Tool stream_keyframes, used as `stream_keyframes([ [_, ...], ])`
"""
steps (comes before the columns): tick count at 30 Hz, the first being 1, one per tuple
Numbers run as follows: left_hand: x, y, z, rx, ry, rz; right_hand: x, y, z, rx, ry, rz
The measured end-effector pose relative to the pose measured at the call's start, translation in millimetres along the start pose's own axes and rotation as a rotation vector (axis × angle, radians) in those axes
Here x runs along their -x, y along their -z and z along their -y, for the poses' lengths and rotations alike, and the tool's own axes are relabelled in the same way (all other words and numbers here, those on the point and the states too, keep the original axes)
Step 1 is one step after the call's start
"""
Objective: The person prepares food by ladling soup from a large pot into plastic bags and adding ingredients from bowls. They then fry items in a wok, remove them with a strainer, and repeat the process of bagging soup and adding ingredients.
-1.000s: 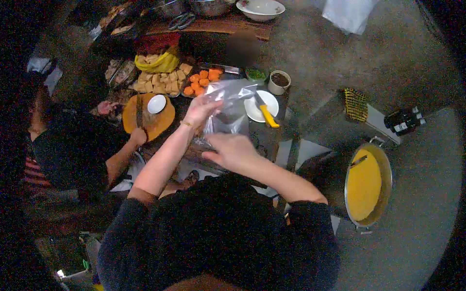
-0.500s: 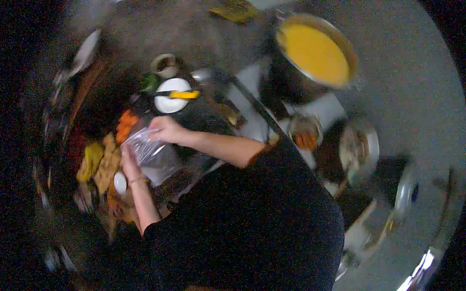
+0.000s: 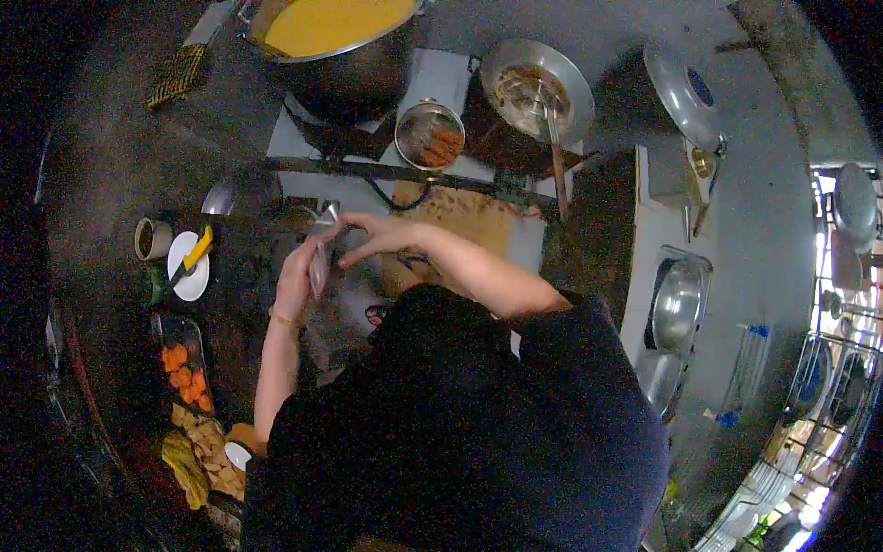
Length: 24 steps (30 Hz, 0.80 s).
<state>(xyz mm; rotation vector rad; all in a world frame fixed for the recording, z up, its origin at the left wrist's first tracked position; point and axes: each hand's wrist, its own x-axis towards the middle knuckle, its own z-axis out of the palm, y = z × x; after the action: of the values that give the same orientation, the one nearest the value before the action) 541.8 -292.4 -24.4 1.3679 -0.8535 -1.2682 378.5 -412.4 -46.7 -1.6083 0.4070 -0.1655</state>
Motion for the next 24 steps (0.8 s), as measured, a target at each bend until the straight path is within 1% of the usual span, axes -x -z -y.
stream_keyframes([
  [1,-3,-18,-4,0.005,-0.048,0.051,9,6,7,-0.075,-0.059,0.148],
  [2,-1,-24,-17,0.11,0.106,0.046,21,8,17,-0.303,-0.012,0.094],
  [3,2,-28,-26,0.221,0.259,0.026,29,12,14,-0.311,-0.011,0.133],
  [4,2,-25,-28,0.286,0.258,0.091,32,19,9,-0.378,-0.047,0.117],
  [5,5,-24,-33,0.289,0.242,0.026,31,26,8,-0.435,-0.08,0.113],
  [7,17,-34,-54,0.174,0.203,0.081,33,34,8,-0.406,-0.115,-0.014],
  [9,25,-52,-54,0.135,0.181,-0.075,34,48,28,-0.357,-0.269,-0.026],
  [10,30,-64,-52,0.09,0.17,-0.159,35,57,11,-0.339,-0.25,-0.004],
  [11,30,-73,-33,0.057,0.175,-0.307,32,64,-5,-0.323,-0.221,0.023],
  [12,32,-75,-15,0.053,0.117,-0.262,37,66,5,-0.376,-0.196,0.081],
  [13,36,-85,-7,0.108,0.122,-0.306,49,68,13,-0.431,-0.181,0.132],
  [14,42,-97,-7,0.105,0.07,-0.319,56,76,4,-0.366,-0.2,0.191],
  [15,47,-109,-7,0.103,0.062,-0.387,62,84,-8,-0.301,-0.219,0.236],
  [17,58,-118,-5,0.12,0.079,-0.463,61,92,-17,-0.319,-0.241,0.334],
  [18,70,-126,-15,0.106,0.167,-0.492,63,93,-17,-0.336,-0.268,0.377],
  [21,90,-121,5,0.057,0.187,-0.6,57,90,-6,-0.349,-0.283,0.473],
  [22,102,-129,5,0.036,0.157,-0.776,62,84,7,-0.302,-0.279,0.488],
  [23,100,-139,0,0.024,0.152,-0.814,62,90,16,-0.304,-0.261,0.525],
  [24,108,-136,0,0.026,0.169,-0.752,62,83,25,-0.34,-0.225,0.568],
])
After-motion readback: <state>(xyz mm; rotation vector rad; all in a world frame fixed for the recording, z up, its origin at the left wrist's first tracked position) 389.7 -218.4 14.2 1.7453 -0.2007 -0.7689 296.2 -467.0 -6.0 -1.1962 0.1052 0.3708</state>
